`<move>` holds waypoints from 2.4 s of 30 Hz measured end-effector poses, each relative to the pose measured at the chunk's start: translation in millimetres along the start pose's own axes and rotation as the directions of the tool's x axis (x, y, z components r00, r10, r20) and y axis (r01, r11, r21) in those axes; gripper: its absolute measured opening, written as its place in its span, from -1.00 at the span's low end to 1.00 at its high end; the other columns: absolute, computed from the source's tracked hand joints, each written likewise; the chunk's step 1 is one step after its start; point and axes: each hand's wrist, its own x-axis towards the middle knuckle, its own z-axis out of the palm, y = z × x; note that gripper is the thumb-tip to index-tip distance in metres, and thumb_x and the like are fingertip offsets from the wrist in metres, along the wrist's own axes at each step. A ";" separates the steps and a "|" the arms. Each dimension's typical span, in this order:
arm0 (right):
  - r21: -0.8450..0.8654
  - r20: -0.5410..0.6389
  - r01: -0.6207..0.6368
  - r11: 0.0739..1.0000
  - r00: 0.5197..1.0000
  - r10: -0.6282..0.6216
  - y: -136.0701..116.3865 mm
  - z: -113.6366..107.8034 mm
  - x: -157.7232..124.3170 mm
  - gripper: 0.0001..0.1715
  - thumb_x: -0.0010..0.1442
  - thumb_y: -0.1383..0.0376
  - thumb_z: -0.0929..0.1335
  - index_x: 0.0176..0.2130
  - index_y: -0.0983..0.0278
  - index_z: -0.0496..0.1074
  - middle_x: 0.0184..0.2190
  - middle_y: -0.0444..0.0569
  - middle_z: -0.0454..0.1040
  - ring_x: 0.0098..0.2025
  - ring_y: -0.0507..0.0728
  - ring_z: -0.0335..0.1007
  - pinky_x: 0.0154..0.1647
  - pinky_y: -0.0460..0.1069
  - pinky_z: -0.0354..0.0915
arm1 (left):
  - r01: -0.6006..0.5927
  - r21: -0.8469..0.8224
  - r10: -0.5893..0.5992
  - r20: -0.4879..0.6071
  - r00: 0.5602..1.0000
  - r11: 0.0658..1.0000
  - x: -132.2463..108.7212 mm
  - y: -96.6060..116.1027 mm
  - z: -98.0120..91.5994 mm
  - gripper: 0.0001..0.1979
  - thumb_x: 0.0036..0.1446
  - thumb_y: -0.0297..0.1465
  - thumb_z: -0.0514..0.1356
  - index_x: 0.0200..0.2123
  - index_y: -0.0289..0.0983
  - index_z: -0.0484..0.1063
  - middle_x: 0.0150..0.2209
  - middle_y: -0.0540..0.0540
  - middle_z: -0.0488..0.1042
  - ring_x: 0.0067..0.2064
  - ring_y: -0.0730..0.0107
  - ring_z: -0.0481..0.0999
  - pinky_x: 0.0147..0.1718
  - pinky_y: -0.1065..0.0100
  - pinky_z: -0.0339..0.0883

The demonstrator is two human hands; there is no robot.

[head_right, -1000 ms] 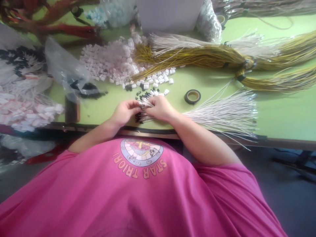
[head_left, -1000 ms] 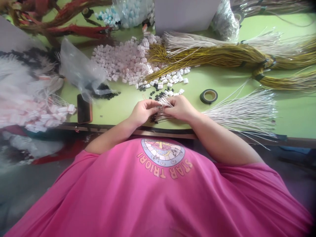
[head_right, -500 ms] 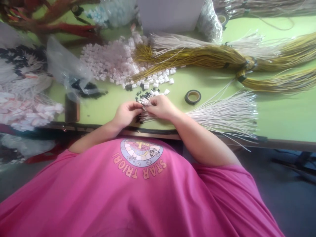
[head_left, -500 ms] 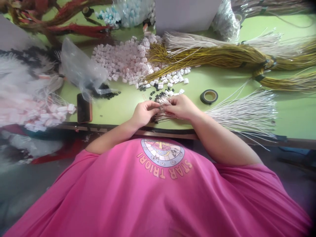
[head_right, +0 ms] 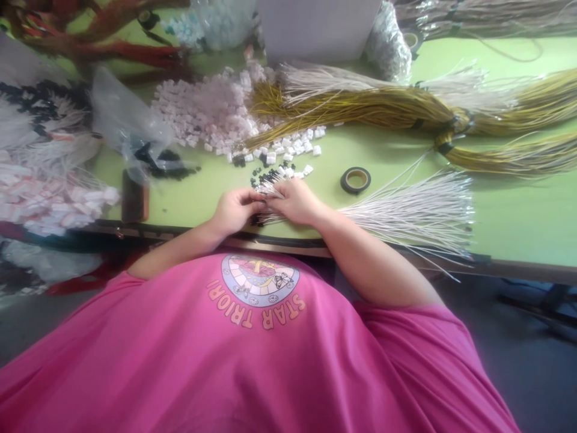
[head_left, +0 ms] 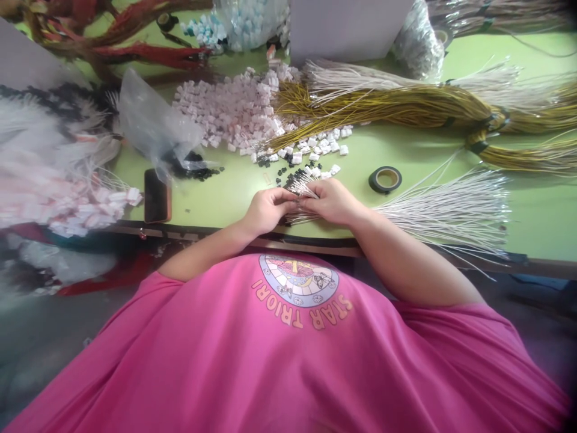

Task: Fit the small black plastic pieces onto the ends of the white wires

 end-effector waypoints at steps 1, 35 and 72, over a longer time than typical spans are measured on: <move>0.011 0.012 -0.001 1.000 1.000 0.001 0.2 -0.3 -0.3 -0.76 0.01 0.21 0.29 -0.57 0.33 0.30 -0.63 -0.18 0.22 -0.51 -0.03 0.09 -0.46 -0.07 -0.02 | -0.052 0.057 0.051 0.010 0.999 0.997 -1.6 0.6 -2.1 -0.82 -0.04 -0.33 0.27 -0.34 -0.29 0.51 -0.38 -0.06 0.51 -0.37 0.39 0.46 -0.29 0.31 0.36; 0.213 0.022 -0.054 0.976 0.999 0.050 -7.4 -6.5 -3.2 -0.72 0.02 0.24 0.28 -0.63 0.30 0.19 -0.69 -0.21 0.12 -0.59 -0.07 0.00 -0.52 -0.08 -0.02 | -0.104 0.064 0.094 0.140 0.986 0.993 12.0 14.9 -25.6 -0.77 0.04 -0.26 0.21 -0.28 -0.30 0.46 -0.35 -0.05 0.50 -0.31 0.42 0.44 -0.24 0.37 0.29; 0.266 0.054 -0.057 0.962 0.998 0.044 -5.7 -7.9 -4.5 -0.71 0.05 0.25 0.29 -0.61 0.31 0.19 -0.69 -0.20 0.14 -0.59 -0.09 -0.01 -0.55 -0.10 -0.04 | -0.108 -0.133 0.115 0.045 0.992 0.985 19.4 -6.7 -13.4 -0.72 -0.10 -0.20 0.32 -0.41 -0.31 0.51 -0.40 -0.05 0.52 -0.36 0.44 0.46 -0.27 0.36 0.33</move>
